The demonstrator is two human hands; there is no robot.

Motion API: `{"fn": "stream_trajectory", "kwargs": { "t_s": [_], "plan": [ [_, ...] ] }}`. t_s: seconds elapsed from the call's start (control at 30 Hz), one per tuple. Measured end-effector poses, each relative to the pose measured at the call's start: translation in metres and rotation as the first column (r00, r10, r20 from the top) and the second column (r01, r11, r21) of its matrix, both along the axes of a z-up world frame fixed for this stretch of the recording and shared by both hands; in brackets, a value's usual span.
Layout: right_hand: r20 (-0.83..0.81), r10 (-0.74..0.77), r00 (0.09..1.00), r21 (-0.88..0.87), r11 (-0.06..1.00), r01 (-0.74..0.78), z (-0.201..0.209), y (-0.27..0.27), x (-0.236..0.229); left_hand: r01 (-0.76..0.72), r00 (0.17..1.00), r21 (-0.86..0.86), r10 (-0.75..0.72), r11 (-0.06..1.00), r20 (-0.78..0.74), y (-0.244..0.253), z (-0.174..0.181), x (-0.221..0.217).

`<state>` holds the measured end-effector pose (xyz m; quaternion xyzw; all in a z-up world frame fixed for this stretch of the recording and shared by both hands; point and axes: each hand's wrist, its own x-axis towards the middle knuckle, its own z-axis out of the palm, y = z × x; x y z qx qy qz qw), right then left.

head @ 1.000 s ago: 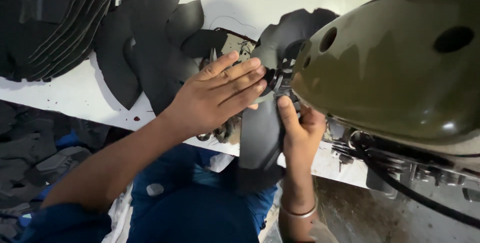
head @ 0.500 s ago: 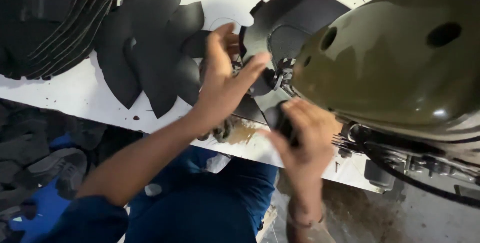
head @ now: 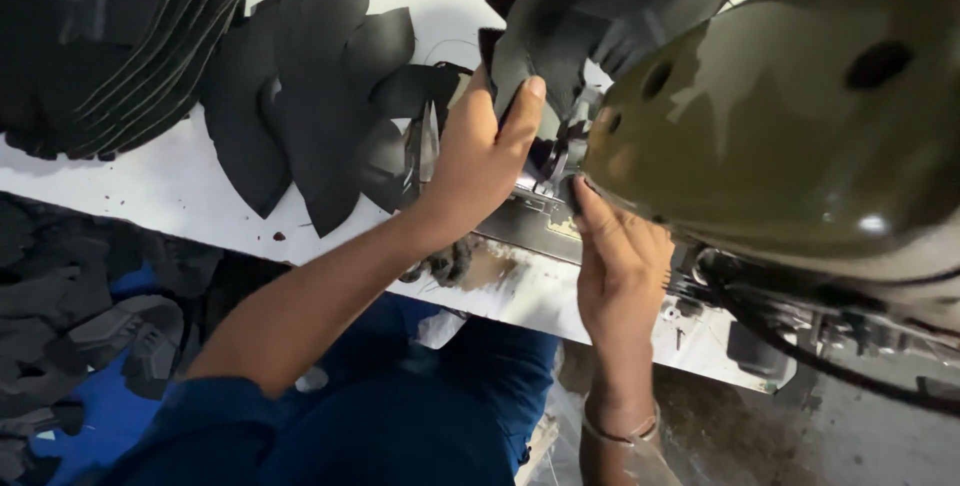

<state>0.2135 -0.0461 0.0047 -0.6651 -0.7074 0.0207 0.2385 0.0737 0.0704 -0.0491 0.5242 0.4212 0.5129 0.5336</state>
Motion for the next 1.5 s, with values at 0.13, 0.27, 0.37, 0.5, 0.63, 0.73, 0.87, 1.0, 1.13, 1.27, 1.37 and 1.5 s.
{"fn": "stream_trajectory", "kwargs": {
  "t_s": [0.13, 0.27, 0.37, 0.5, 0.63, 0.73, 0.87, 1.0, 1.13, 1.27, 1.37, 1.5],
  "plan": [
    [-0.180, -0.044, 0.983, -0.066, 0.997, 0.033, -0.014, 0.000, 0.017, -0.021, 1.000, -0.033, 0.021, 0.999, 0.011, 0.000, 0.000, 0.000],
    [-0.073, 0.009, 0.997, 0.027, 1.000, -0.007, -0.002, -0.001, -0.007, 0.087, 0.993, -0.073, -0.092, 0.994, -0.078, -0.015, 0.000, -0.027],
    [-0.132, 0.045, 0.990, 0.393, 0.919, 0.011, -0.060, -0.035, -0.026, 0.017, 0.948, 0.234, 0.059, 0.972, -0.313, -0.041, -0.020, -0.063],
    [-0.221, 0.129, 0.967, 0.104, 0.989, -0.108, -0.100, -0.040, -0.078, -0.092, 0.666, 0.540, 0.455, 0.837, -0.591, -0.042, -0.067, -0.140],
    [-0.191, 0.180, 0.965, 0.006, 0.983, -0.182, -0.133, -0.034, -0.110, -0.268, 0.456, 0.434, 0.510, 0.860, -0.730, -0.028, -0.081, -0.188],
    [-0.134, 0.144, 0.980, -0.042, 0.988, -0.151, -0.154, -0.030, -0.124, -0.247, 0.438, 0.485, 0.543, 0.839, -0.716, -0.005, -0.082, -0.184],
    [-0.162, 0.099, 0.982, 0.000, 0.995, -0.100, -0.151, -0.018, -0.143, -0.204, 0.327, 0.435, 0.480, 0.877, -0.814, 0.041, -0.090, -0.165],
    [-0.160, 0.059, 0.985, -0.041, 0.997, -0.066, -0.154, -0.018, -0.138, -0.296, 0.390, 0.220, 0.328, 0.930, -0.861, 0.059, -0.089, -0.174],
    [-0.249, 0.033, 0.968, -0.054, 0.997, -0.048, -0.142, -0.029, -0.130, -0.339, 0.486, 0.209, 0.361, 0.917, -0.796, 0.049, -0.087, -0.190],
    [-0.314, -0.060, 0.947, -0.078, 0.996, 0.037, -0.110, -0.034, -0.128, -0.337, 0.743, 0.359, 0.480, 0.870, -0.466, 0.011, -0.073, -0.191],
    [-0.465, -0.044, 0.884, -0.086, 0.996, 0.005, -0.085, -0.038, -0.126, -0.258, 0.938, 0.143, 0.283, 0.956, -0.199, -0.050, -0.021, -0.184],
    [-0.792, -0.007, 0.611, -0.171, 0.962, -0.211, -0.070, -0.044, -0.118, 0.189, 0.981, -0.119, -0.193, 0.975, -0.021, -0.108, -0.023, -0.179]
  ]
}}
